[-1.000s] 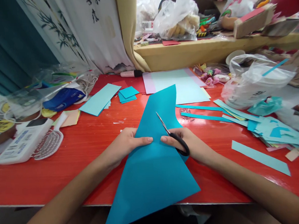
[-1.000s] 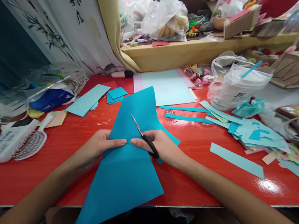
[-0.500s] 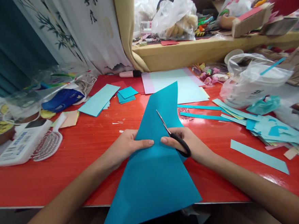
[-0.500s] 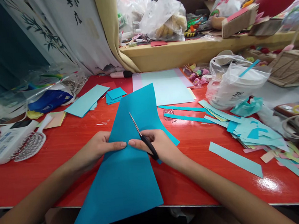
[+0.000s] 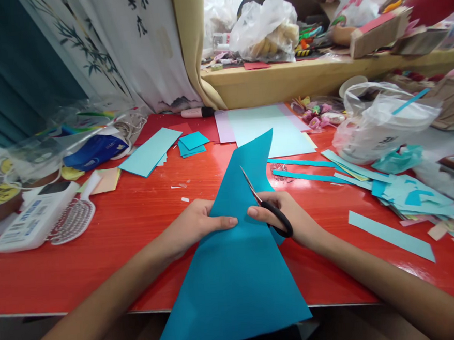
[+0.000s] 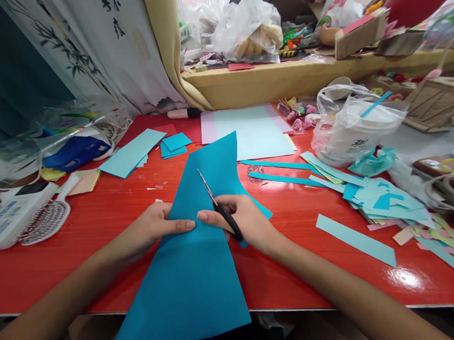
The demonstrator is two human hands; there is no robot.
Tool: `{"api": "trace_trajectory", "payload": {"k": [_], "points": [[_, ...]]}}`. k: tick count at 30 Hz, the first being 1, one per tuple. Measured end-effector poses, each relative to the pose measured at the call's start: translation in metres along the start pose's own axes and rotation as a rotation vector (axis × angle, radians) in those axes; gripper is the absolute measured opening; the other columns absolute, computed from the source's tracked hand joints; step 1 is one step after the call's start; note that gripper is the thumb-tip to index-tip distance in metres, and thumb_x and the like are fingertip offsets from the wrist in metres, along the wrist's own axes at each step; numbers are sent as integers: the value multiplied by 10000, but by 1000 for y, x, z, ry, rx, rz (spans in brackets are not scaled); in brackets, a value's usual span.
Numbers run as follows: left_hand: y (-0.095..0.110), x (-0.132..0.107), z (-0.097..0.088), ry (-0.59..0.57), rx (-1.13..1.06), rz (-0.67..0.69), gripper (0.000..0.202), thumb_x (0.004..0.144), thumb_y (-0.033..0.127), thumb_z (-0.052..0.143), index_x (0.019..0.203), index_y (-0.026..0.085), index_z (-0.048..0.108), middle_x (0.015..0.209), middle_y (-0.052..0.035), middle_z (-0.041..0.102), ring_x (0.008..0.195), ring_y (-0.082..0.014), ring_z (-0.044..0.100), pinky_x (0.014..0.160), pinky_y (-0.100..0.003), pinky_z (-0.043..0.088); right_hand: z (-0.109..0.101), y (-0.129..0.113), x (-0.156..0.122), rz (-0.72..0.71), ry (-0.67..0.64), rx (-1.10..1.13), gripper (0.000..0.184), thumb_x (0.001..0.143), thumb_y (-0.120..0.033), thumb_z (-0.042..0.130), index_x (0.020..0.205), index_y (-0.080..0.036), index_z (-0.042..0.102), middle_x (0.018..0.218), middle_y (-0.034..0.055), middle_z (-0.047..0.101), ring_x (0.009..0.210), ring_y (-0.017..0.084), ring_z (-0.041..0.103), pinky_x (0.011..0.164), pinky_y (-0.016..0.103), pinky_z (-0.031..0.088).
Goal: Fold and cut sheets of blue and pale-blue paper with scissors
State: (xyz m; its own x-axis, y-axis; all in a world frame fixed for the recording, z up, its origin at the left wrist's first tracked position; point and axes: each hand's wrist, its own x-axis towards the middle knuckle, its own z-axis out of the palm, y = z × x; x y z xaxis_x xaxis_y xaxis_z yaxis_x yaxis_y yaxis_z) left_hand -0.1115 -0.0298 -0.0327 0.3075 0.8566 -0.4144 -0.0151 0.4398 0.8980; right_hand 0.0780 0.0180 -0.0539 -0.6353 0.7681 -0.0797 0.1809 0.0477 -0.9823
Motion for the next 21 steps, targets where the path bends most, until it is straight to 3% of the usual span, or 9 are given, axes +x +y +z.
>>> {"api": "trace_trajectory", "payload": {"k": [12, 21], "points": [[-5, 1, 1, -48, -2, -11, 274, 678, 276, 689, 920, 147, 674, 883, -74, 703, 760, -202, 655, 691, -308, 511, 2, -7, -1, 9, -1, 54, 455, 625, -598, 630, 587, -187, 440, 529, -57, 335, 460, 69, 311, 414, 220, 226], [-5, 1, 3, -55, -21, -13, 280, 688, 262, 688, 943, 148, 677, 864, -72, 707, 753, -184, 655, 692, -284, 505, 0, 4, 0, -18, -17, 70, 409, 647, -568, 636, 649, -188, 483, 547, -53, 370, 464, 73, 339, 415, 219, 235]]}}
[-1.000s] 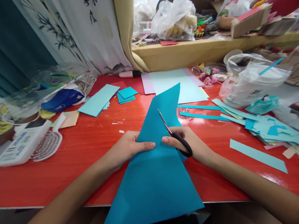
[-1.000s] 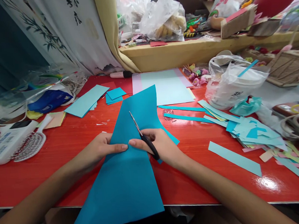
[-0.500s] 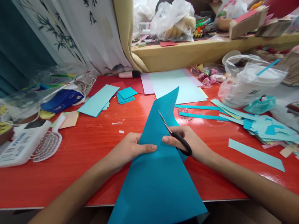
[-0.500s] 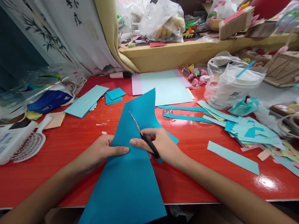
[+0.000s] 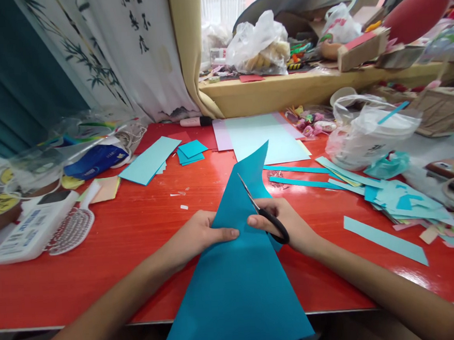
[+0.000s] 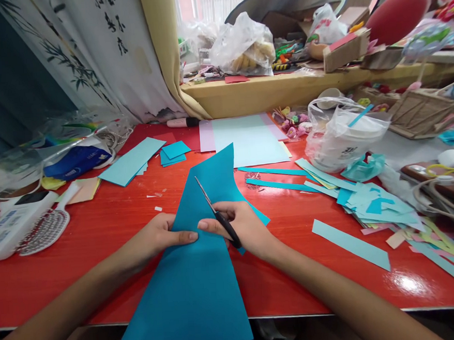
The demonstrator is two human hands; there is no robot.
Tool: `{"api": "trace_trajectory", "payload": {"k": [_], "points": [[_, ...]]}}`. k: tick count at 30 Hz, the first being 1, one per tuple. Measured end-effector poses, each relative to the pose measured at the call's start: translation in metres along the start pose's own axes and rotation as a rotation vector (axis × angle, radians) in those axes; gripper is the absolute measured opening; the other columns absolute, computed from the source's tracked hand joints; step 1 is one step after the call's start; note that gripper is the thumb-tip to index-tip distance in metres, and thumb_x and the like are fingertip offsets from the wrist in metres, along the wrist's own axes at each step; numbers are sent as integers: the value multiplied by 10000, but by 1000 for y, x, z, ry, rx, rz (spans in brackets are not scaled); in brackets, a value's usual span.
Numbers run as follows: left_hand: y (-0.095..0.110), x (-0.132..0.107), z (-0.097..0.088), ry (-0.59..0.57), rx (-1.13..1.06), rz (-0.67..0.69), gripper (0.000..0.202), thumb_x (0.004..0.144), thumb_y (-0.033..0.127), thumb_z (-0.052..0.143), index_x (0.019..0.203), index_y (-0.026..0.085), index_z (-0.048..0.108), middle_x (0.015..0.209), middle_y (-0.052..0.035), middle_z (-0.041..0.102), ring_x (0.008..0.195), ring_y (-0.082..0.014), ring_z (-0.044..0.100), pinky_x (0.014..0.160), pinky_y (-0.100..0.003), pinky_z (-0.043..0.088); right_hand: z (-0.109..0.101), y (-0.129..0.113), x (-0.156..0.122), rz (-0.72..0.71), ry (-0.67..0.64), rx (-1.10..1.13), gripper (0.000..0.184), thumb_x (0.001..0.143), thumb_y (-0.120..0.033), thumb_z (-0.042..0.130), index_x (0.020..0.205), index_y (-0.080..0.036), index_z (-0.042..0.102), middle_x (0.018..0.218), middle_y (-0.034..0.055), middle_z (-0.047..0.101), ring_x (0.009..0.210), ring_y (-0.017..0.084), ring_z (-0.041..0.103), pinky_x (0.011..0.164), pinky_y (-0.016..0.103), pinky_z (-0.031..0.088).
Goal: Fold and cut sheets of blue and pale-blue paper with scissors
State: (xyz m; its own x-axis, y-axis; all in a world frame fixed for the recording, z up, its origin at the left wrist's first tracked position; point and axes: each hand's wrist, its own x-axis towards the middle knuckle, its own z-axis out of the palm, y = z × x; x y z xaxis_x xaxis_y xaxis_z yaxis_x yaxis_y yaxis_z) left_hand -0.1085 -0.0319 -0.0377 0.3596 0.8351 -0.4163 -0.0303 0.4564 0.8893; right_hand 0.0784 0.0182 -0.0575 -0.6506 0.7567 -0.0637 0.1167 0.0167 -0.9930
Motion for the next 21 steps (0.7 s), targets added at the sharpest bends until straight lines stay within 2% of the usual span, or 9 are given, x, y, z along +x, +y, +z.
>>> {"api": "trace_trajectory", "payload": {"k": [4, 8, 11, 14, 21], "points": [[-1, -1, 2, -34, -14, -12, 263, 702, 248, 675, 945, 146, 677, 854, -70, 707, 733, -173, 654, 680, -276, 503, -1, -2, -1, -18, 13, -21, 446, 627, -616, 617, 628, -187, 493, 571, -30, 419, 511, 94, 397, 437, 224, 268], [-2, 1, 1, -27, -7, -11, 276, 696, 251, 676, 951, 145, 674, 870, -73, 704, 755, -188, 654, 698, -293, 500, 0, -5, -1, -40, -2, 6, 432, 625, -600, 629, 640, -184, 516, 588, -22, 445, 531, 100, 420, 457, 225, 298], [-4, 3, 0, 3, 19, -14, 291, 680, 267, 686, 938, 133, 673, 869, -80, 702, 771, -207, 653, 717, -316, 495, 2, -3, 0, -55, -17, 55, 396, 629, -548, 660, 664, -179, 522, 590, -32, 437, 509, 82, 391, 446, 214, 292], [-4, 4, -1, 11, 32, -20, 305, 668, 280, 694, 931, 126, 673, 868, -84, 701, 775, -219, 652, 724, -335, 494, 3, -1, 2, -48, -1, 63, 390, 615, -516, 687, 638, -177, 495, 545, -54, 365, 471, 66, 325, 411, 204, 243], [-6, 4, -1, -33, 39, -8, 300, 683, 280, 688, 956, 156, 678, 869, -65, 704, 781, -208, 653, 726, -326, 500, 0, 2, 3, -85, -3, 16, 423, 632, -544, 660, 608, -184, 438, 541, -59, 313, 467, 65, 281, 404, 212, 205]]}}
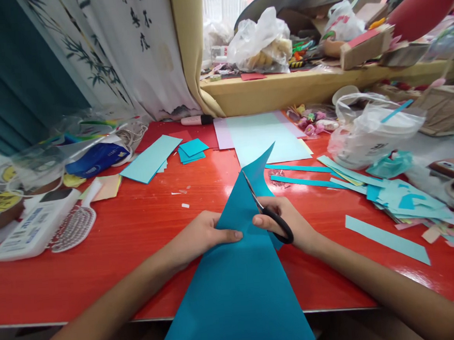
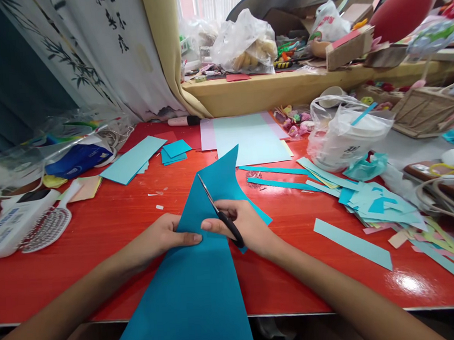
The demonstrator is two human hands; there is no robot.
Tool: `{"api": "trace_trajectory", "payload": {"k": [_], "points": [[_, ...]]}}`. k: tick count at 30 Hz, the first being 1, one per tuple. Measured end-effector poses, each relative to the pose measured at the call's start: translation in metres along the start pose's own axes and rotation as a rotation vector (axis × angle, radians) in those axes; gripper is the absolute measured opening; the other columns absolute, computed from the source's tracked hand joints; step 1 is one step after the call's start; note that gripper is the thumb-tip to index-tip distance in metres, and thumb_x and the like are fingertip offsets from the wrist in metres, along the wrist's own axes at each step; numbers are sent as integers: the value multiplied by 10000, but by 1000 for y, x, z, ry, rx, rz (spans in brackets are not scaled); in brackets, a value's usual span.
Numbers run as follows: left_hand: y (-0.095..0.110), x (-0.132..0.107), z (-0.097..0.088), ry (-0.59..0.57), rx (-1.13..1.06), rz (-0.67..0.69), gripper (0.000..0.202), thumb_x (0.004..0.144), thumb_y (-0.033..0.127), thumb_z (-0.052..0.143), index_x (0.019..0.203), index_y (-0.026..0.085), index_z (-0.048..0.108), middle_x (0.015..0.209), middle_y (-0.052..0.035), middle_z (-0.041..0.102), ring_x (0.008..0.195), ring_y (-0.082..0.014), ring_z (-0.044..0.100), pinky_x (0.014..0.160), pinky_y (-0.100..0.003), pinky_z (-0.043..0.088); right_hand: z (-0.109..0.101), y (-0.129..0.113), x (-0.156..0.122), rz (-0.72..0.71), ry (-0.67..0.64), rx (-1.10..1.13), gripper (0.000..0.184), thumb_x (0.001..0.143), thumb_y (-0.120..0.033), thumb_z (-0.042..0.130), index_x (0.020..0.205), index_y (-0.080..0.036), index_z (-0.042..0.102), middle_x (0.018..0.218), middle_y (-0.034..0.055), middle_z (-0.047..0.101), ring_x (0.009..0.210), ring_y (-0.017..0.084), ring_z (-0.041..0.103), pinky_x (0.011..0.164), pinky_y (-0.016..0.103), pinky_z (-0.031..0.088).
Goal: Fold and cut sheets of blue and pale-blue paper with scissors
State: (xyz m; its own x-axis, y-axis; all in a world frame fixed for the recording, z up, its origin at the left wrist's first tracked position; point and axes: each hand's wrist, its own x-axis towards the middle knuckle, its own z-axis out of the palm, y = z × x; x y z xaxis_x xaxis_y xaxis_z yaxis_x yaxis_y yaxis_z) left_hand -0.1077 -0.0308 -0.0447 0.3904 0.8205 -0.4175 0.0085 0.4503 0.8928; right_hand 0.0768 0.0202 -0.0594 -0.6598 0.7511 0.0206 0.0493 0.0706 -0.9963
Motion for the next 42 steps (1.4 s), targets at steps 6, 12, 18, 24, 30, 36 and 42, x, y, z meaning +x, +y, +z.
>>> {"api": "trace_trajectory", "payload": {"k": [6, 12, 18, 24, 30, 36, 42], "points": [[0, -1, 1, -49, 7, -5, 283, 697, 272, 678, 963, 176, 681, 865, -48, 706, 773, -192, 652, 718, -307, 505, -3, 0, 0, -45, -17, -31, 416, 676, -540, 623, 612, -190, 409, 547, -65, 266, 465, 64, 264, 411, 219, 179], [0, -2, 1, -32, 15, -11, 252, 705, 266, 670, 942, 180, 687, 847, -36, 707, 764, -180, 651, 710, -285, 503, -2, 1, 1, -27, 9, -55, 391, 677, -484, 650, 600, -188, 408, 542, -67, 263, 465, 62, 261, 411, 214, 181], [1, 0, 0, -25, 42, -15, 234, 701, 286, 672, 901, 167, 689, 843, -39, 705, 755, -181, 649, 701, -285, 503, 1, 6, 1, 7, 11, -10, 354, 714, -490, 617, 641, -182, 459, 558, -57, 327, 481, 72, 297, 428, 219, 225], [1, 0, 0, -5, 42, -31, 227, 692, 288, 680, 878, 159, 683, 870, -44, 702, 759, -185, 648, 706, -295, 500, 2, 4, 0, 3, 37, -47, 333, 727, -473, 612, 651, -177, 480, 556, -60, 323, 482, 70, 290, 431, 224, 209], [0, 1, 0, -26, 9, -22, 264, 690, 290, 685, 923, 167, 682, 867, -46, 705, 791, -191, 649, 723, -293, 502, 4, -1, 0, 12, 50, -3, 347, 714, -453, 631, 599, -178, 453, 516, -65, 355, 443, 60, 322, 403, 216, 221], [7, 1, -6, 108, -48, 50, 329, 695, 299, 678, 984, 146, 646, 968, -89, 683, 857, -233, 637, 776, -342, 487, -15, -3, 8, -81, 224, -8, 245, 813, -427, 522, 793, -184, 547, 505, -37, 513, 415, 86, 454, 437, 231, 357], [11, 1, -11, 230, -57, 40, 376, 719, 354, 640, 1021, 130, 622, 1013, -130, 662, 886, -266, 627, 809, -396, 470, -48, 1, 16, -29, 449, -530, 272, 804, -438, 499, 881, -186, 563, 611, 12, 560, 527, 132, 509, 482, 251, 343]]}}
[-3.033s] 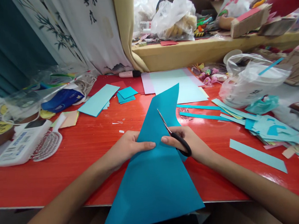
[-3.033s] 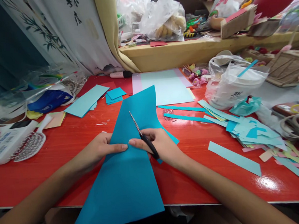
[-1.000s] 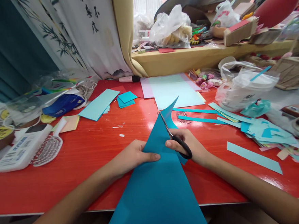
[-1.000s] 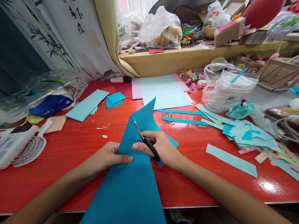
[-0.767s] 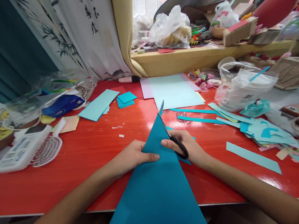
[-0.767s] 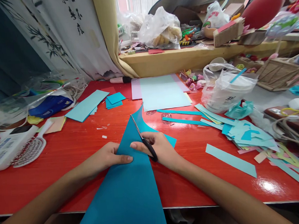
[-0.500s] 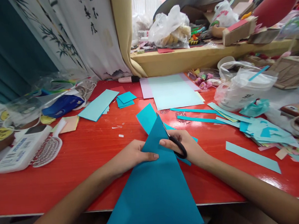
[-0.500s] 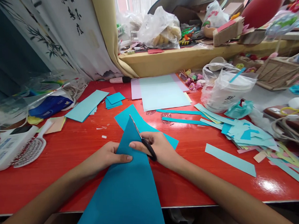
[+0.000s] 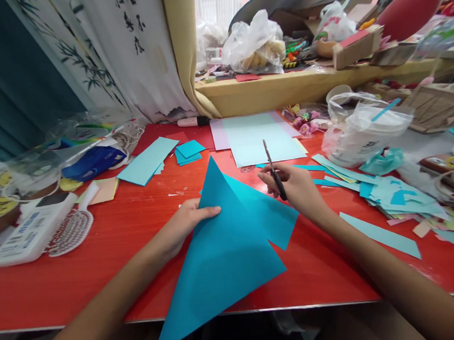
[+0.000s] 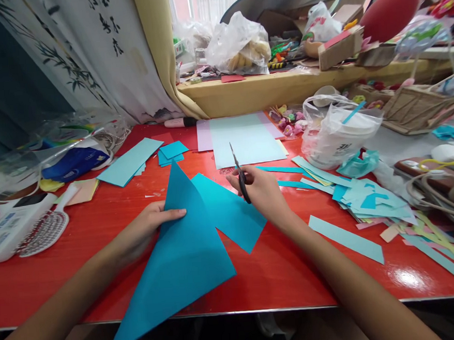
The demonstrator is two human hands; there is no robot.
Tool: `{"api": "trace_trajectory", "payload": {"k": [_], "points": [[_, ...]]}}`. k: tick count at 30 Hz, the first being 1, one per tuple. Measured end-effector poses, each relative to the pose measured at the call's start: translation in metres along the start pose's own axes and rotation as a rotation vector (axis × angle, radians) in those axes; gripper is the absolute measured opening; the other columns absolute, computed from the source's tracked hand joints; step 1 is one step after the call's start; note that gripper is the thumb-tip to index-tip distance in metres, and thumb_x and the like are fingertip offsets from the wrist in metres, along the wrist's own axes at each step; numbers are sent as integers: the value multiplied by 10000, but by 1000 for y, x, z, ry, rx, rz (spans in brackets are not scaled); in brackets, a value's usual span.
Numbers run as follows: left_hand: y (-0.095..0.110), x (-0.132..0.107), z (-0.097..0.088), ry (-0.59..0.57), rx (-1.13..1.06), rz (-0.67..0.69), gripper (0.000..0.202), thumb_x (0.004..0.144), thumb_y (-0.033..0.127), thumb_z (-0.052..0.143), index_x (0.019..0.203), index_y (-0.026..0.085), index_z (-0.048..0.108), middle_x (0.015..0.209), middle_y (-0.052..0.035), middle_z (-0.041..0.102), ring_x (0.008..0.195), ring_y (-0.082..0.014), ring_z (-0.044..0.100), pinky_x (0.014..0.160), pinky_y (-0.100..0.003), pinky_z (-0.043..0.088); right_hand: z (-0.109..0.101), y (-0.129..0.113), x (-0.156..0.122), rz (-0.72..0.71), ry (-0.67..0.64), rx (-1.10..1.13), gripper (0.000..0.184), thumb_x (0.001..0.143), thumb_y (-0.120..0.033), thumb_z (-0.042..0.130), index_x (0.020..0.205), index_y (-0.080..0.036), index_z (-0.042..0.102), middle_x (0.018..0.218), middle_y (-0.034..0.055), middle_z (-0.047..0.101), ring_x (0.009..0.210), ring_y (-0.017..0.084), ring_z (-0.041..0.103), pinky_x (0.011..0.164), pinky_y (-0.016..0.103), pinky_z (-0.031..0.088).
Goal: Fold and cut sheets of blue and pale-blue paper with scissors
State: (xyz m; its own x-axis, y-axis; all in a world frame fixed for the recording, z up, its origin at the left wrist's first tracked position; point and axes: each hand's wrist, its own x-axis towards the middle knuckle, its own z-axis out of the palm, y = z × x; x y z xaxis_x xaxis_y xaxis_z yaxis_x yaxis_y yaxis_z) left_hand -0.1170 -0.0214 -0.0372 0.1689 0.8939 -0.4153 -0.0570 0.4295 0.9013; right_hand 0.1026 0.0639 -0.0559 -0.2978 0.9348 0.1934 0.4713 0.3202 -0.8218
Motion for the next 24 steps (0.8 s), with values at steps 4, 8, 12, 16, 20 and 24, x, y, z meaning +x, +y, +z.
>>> {"api": "trace_trajectory", "payload": {"k": [4, 8, 12, 16, 20, 24], "points": [[-2, 1, 0, 8, 36, -11, 385, 731, 403, 617, 1017, 147, 627, 1020, -117, 663, 912, -263, 621, 813, -387, 466, -6, 11, 9, 60, 41, -591, 299, 767, -408, 519, 967, -188, 557, 732, 71, 634, 648, 217, 563, 510, 272, 293], [-3, 1, 0, -5, 58, -27, 375, 729, 422, 615, 981, 145, 633, 1010, -115, 665, 904, -259, 623, 816, -387, 461, -13, 13, 13, 137, -31, -688, 335, 774, -423, 482, 1006, -187, 536, 812, 96, 653, 700, 250, 581, 486, 264, 280], [-1, 0, 1, 10, 76, -46, 384, 721, 430, 618, 967, 136, 630, 995, -120, 667, 910, -270, 621, 824, -399, 456, -23, 12, 14, 140, -23, -689, 325, 780, -394, 466, 1027, -193, 529, 870, 97, 650, 738, 243, 579, 496, 266, 302], [-1, 2, 1, 15, 97, -41, 379, 723, 430, 612, 955, 131, 627, 1009, -127, 663, 925, -277, 616, 821, -394, 458, -28, 17, 15, 124, -89, -689, 314, 742, -380, 507, 995, -197, 545, 844, 77, 641, 682, 207, 567, 488, 259, 304], [-3, 4, 0, 28, 118, -44, 396, 719, 441, 612, 963, 129, 630, 1001, -130, 667, 931, -284, 613, 820, -397, 457, -27, 27, 17, 86, -148, -687, 322, 737, -359, 500, 997, -177, 555, 864, 94, 627, 718, 213, 563, 510, 266, 332], [-3, 5, -4, 16, 112, -31, 394, 723, 450, 606, 956, 134, 638, 994, -125, 670, 922, -280, 616, 814, -392, 457, -32, 37, 16, 45, -210, -767, 394, 738, -277, 478, 1104, -138, 517, 978, 138, 589, 873, 256, 540, 619, 292, 384]]}}
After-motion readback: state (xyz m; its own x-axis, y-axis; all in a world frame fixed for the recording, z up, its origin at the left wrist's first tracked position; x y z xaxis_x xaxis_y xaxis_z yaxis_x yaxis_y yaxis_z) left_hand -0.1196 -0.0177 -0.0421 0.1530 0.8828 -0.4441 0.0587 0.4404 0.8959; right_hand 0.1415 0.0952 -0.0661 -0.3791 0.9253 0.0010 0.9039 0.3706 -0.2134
